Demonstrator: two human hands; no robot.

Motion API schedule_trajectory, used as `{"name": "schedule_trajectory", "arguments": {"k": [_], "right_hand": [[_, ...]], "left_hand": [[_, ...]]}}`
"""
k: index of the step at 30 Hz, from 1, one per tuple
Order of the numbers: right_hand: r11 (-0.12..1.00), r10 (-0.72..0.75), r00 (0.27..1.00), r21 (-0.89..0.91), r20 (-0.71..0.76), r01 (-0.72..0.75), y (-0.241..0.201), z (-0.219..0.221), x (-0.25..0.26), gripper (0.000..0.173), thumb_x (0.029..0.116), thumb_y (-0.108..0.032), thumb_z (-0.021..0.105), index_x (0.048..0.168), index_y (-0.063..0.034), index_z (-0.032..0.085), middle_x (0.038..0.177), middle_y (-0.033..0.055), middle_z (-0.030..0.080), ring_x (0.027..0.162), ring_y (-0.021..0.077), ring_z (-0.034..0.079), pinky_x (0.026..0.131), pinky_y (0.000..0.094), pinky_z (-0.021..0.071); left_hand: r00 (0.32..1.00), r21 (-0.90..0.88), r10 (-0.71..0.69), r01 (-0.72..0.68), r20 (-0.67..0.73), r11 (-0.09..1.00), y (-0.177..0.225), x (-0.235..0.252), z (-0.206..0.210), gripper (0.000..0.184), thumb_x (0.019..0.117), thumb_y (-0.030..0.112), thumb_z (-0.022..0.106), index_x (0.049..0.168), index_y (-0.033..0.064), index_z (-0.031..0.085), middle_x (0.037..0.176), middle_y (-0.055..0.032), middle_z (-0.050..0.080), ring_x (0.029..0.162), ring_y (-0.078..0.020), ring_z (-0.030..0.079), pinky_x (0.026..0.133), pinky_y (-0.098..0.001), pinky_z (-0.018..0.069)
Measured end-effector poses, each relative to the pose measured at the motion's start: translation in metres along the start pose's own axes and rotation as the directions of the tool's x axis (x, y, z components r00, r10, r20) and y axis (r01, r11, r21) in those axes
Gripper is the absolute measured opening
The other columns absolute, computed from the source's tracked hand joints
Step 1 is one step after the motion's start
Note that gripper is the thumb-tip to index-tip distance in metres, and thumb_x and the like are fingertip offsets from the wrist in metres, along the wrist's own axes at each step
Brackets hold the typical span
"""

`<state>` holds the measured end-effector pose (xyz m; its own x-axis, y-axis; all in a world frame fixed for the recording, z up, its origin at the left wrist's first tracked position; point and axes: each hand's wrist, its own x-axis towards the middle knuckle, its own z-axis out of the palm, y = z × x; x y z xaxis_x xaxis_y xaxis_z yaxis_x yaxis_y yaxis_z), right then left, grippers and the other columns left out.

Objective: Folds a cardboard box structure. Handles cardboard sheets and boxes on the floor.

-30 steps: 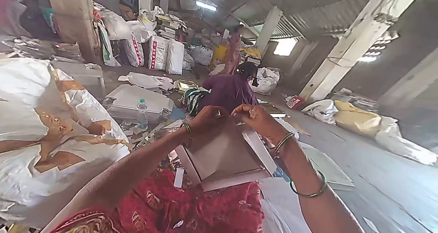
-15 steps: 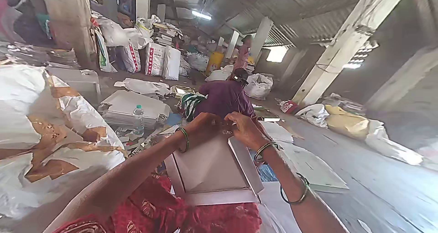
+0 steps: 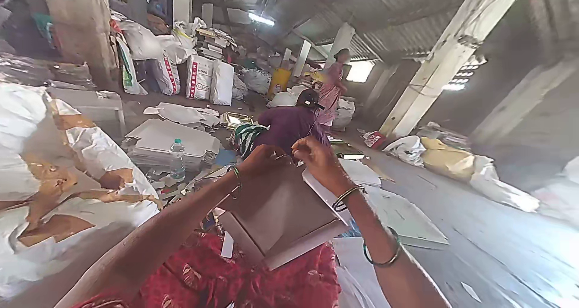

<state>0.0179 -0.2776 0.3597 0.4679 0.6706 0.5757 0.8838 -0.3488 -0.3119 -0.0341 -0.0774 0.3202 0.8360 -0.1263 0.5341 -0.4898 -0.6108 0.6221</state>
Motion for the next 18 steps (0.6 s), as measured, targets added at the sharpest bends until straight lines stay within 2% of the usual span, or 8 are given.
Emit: {"name": "schedule_trajectory", "arguments": {"k": [3,6,9,11,13,16,18], "right_hand": [[0.994,0.031,0.997,-0.111,0.076,-0.023,-0.011,0.002,-0.003,0.018,0.0987,-0.003,0.060,0.114,0.0023,0.069,0.110,0.0180,0.071,0.103,0.0282,0.070,0.095,0.0447,0.0546],[0.983,0.072,0.989,-0.180,0.132,-0.047,-0.019,0.003,-0.002,0.015,0.0980,0.002,0.058,0.107,0.0050,0.070,0.105,0.0204,0.071,0.103,0.0306,0.068,0.097,0.0436,0.0516],[0.984,0.075,0.983,-0.173,0.168,-0.046,-0.019,0.001,-0.002,0.016,0.0992,0.002,0.056,0.107,0.0056,0.069,0.105,0.0204,0.070,0.104,0.0300,0.068,0.096,0.0423,0.0516],[0.988,0.029,0.987,-0.157,0.159,-0.003,-0.016,0.003,-0.001,0.015,0.0973,0.005,0.057,0.106,0.0059,0.070,0.104,0.0208,0.069,0.102,0.0311,0.067,0.094,0.0432,0.0525],[0.996,0.030,0.987,-0.087,0.157,-0.017,-0.016,0.000,-0.001,0.014,0.0967,0.005,0.058,0.106,0.0058,0.069,0.104,0.0202,0.066,0.100,0.0294,0.066,0.091,0.0427,0.0530],[0.986,0.020,0.990,0.159,0.142,-0.043,-0.012,-0.003,-0.003,0.013,0.0967,0.000,0.063,0.109,0.0040,0.066,0.106,0.0150,0.065,0.096,0.0205,0.066,0.087,0.0370,0.0566],[0.939,0.021,0.999,0.344,0.031,-0.030,-0.008,-0.012,-0.007,0.019,0.0974,0.000,0.060,0.116,0.0039,0.063,0.108,0.0124,0.067,0.095,0.0174,0.067,0.087,0.0373,0.0581]], "left_hand": [[0.998,0.029,-0.037,0.035,0.045,0.999,0.002,0.002,0.001,0.023,0.0984,0.025,0.068,0.101,0.0025,0.073,0.088,-0.0083,0.069,0.081,-0.0151,0.064,0.079,-0.0390,0.0521],[0.995,0.077,-0.067,0.061,0.073,0.995,0.006,-0.001,0.001,0.021,0.0992,0.019,0.065,0.103,-0.0005,0.071,0.093,-0.0127,0.069,0.088,-0.0198,0.065,0.084,-0.0423,0.0518],[0.995,0.116,-0.060,0.050,0.084,0.992,0.008,-0.004,0.001,0.018,0.0971,0.012,0.066,0.106,-0.0029,0.071,0.097,-0.0173,0.070,0.092,-0.0262,0.066,0.087,-0.0463,0.0522],[0.995,0.080,-0.041,0.034,0.090,0.996,0.004,-0.004,0.000,0.016,0.0954,0.009,0.067,0.106,-0.0028,0.070,0.098,-0.0168,0.070,0.092,-0.0249,0.066,0.087,-0.0451,0.0522],[0.996,-0.022,-0.023,0.025,0.083,0.999,0.001,-0.003,-0.001,0.015,0.0958,0.013,0.068,0.102,-0.0002,0.070,0.093,-0.0108,0.069,0.087,-0.0170,0.064,0.082,-0.0389,0.0524],[0.999,-0.158,0.023,-0.018,0.024,0.987,-0.004,-0.006,-0.005,0.011,0.0959,0.012,0.068,0.097,0.0021,0.070,0.085,-0.0038,0.066,0.077,-0.0086,0.060,0.073,-0.0305,0.0507],[1.000,-0.196,-0.011,0.009,-0.009,0.981,-0.007,-0.014,-0.011,0.015,0.0991,0.018,0.066,0.101,0.0044,0.072,0.083,-0.0031,0.068,0.071,-0.0072,0.061,0.067,-0.0276,0.0516]]}}
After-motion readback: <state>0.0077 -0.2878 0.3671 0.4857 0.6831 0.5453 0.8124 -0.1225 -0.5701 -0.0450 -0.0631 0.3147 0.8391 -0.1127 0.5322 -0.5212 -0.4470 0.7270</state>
